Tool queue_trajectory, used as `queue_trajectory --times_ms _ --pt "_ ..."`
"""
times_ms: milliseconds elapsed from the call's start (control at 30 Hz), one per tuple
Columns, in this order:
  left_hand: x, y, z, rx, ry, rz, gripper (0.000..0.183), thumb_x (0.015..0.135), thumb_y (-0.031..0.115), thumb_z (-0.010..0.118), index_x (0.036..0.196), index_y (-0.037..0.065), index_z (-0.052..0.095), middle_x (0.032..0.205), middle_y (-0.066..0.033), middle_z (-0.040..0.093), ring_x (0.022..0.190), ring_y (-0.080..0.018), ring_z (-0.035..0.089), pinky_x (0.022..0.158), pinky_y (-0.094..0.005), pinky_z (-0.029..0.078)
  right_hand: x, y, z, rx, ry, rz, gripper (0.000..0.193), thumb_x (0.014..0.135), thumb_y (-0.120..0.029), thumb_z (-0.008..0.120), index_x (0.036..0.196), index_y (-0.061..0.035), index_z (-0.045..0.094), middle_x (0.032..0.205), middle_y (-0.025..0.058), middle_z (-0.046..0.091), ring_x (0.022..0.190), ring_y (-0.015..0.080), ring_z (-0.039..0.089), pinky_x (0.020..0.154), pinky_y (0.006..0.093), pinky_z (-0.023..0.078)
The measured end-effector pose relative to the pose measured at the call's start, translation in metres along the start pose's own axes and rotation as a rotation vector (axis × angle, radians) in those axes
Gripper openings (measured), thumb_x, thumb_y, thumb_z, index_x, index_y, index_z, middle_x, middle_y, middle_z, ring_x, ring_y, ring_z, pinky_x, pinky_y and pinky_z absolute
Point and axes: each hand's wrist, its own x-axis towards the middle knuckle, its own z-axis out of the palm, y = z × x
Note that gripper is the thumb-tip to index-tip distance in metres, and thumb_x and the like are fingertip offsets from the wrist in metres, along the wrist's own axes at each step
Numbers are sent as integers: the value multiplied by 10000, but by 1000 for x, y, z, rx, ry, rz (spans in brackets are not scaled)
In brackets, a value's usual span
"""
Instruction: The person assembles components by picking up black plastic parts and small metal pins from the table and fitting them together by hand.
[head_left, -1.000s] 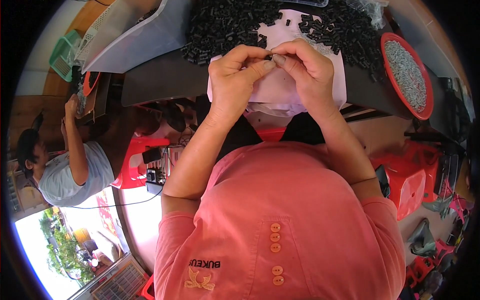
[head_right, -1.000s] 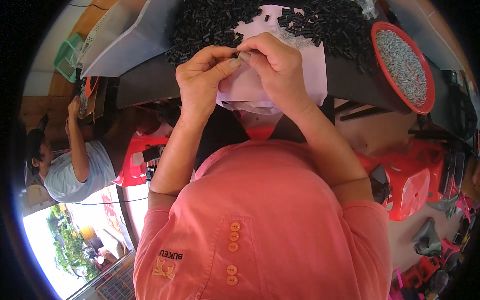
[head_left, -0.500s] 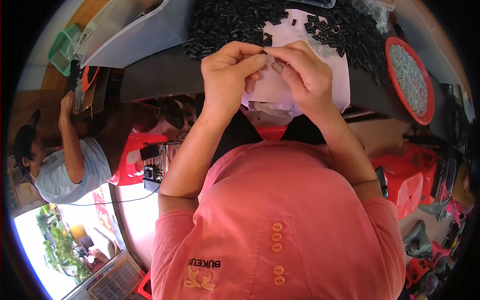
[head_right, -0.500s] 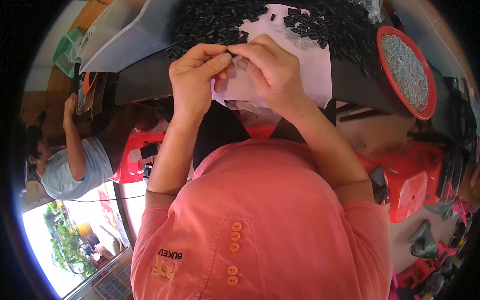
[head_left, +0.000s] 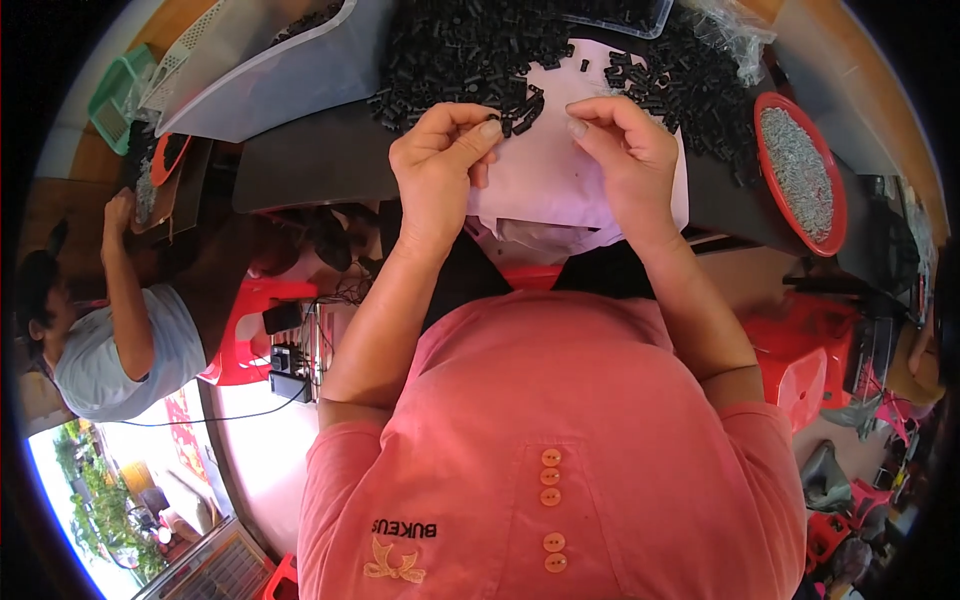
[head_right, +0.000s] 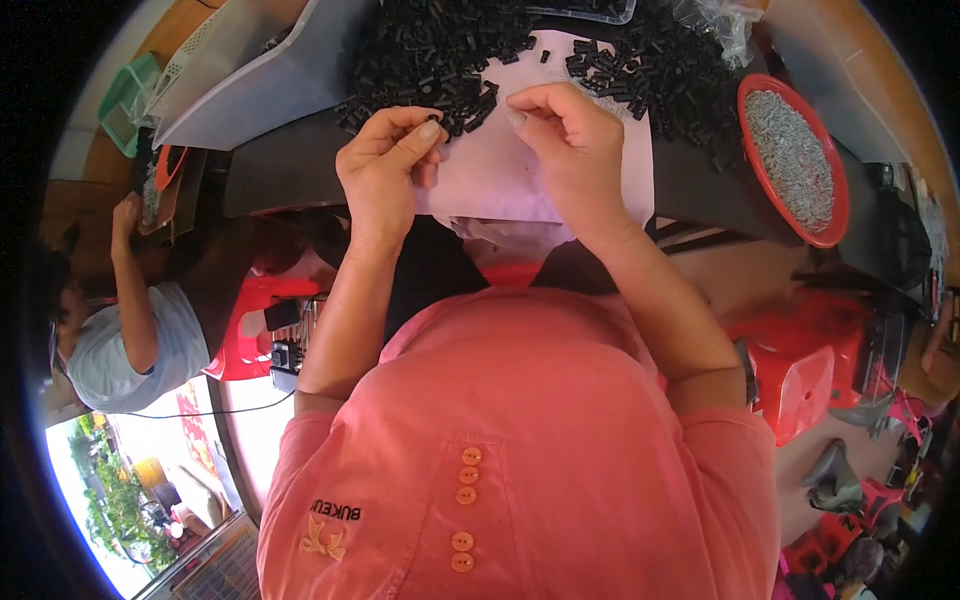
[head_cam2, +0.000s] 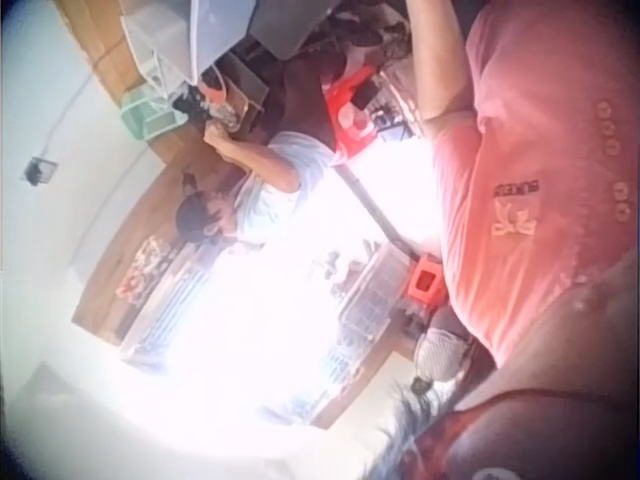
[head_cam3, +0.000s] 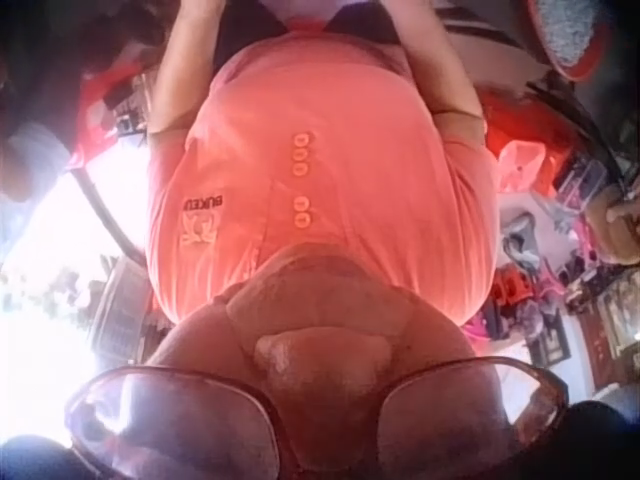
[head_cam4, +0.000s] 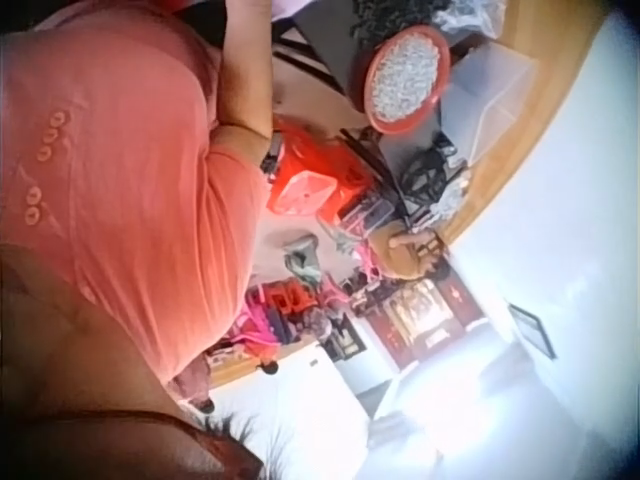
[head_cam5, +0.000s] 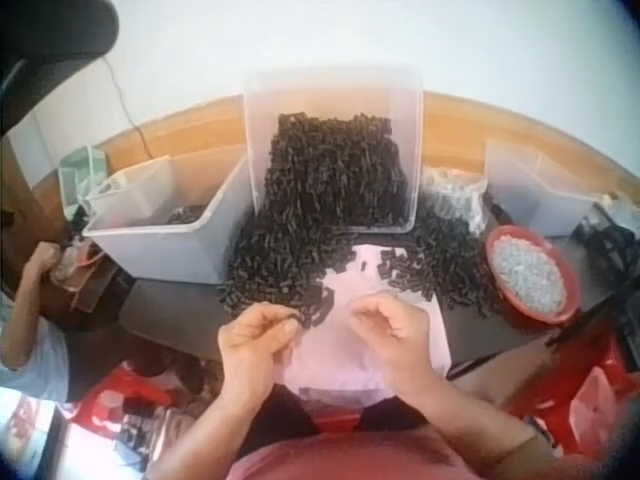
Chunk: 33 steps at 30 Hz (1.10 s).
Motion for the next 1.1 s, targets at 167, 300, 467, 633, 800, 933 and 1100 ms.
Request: queue_trajectory --times_ms 167,300,467,633,800,933,1100 --pt "0 -2 0 -27 -19 22 101 870 -2 648 962 -42 663 782 -75 651 602 -92 545 502 -203 411 40 2 -3 -508 -96 -248 109 792 -32 602 863 -64 678 830 75 662 731 235 649 645 339 502" --pt "0 -3 5 -50 0 45 63 846 -18 652 905 -41 651 662 -22 586 515 -52 476 470 -197 360 68 5 3 -900 -242 -315 117 789 -89 612 882 -72 681 858 53 668 772 254 650 683 355 505" --pt "-2 -3 0 -40 -24 31 89 857 -1 663 942 -27 665 737 -42 628 569 -71 519 491 -196 392 81 9 12 -997 -396 -275 123 781 -113 611 872 -90 690 873 47 668 806 267 647 694 396 498" --pt "-2 -4 2 -23 -14 53 64 838 -4 669 900 -10 657 661 9 575 527 -32 463 468 -190 355 82 12 15 -1013 -430 -304 130 784 -103 588 859 -92 694 871 52 665 807 279 646 693 401 499" --pt "-2 -4 4 -13 -10 54 67 835 -10 665 902 -11 657 662 10 576 528 -30 461 468 -188 352 81 16 14 -1080 -405 -339 145 780 -83 575 858 -88 697 868 64 662 804 290 646 672 408 500" --pt "-3 -2 4 -5 -2 57 73 829 -14 666 903 -13 658 662 12 577 527 -29 461 468 -189 353 77 17 11 -1070 -382 -378 151 770 -62 568 850 -76 696 857 78 651 792 302 644 660 420 501" --pt "-4 -4 4 44 17 70 88 833 -9 673 921 -19 666 678 1 589 542 -43 481 476 -191 363 75 22 8 -1071 -368 -405 149 759 -62 581 860 -68 690 853 84 641 788 308 642 668 423 506"
